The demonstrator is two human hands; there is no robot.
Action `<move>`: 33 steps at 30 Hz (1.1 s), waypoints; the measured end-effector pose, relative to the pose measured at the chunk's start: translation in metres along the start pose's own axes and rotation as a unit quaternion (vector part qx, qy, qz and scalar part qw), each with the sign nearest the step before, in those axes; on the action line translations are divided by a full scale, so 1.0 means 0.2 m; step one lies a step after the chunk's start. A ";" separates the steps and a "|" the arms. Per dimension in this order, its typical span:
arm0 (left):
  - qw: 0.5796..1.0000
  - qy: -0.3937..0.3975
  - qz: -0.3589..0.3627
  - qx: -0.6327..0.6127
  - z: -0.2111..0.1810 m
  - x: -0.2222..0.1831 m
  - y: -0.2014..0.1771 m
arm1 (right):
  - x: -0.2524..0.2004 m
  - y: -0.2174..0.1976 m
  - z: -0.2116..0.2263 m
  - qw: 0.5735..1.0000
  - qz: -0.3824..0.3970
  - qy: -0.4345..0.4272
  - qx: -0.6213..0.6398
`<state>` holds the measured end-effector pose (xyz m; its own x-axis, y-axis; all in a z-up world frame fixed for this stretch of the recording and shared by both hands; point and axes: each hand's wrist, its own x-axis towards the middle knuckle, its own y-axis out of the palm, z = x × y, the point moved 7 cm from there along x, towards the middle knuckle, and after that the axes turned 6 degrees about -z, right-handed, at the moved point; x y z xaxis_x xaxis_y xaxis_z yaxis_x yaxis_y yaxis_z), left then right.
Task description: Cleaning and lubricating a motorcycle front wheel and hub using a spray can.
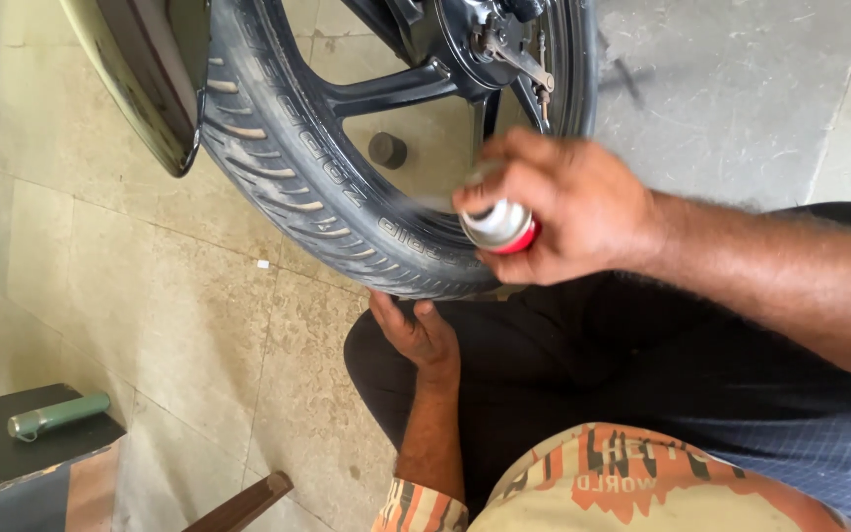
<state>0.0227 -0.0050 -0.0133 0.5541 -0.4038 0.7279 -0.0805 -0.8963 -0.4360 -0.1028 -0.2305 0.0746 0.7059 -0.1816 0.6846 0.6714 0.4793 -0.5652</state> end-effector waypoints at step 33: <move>0.976 -0.181 0.007 -0.121 -0.20 0.70 0.03 | -0.18 -0.12 -0.33 0.990 -0.019 0.132 -0.041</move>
<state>0.0673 -0.0739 0.1074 0.8045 -0.3649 0.4685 -0.2592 -0.9256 -0.2758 -0.1300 -0.2931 0.0327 0.7076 -0.4207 0.5678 0.7064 0.3990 -0.5847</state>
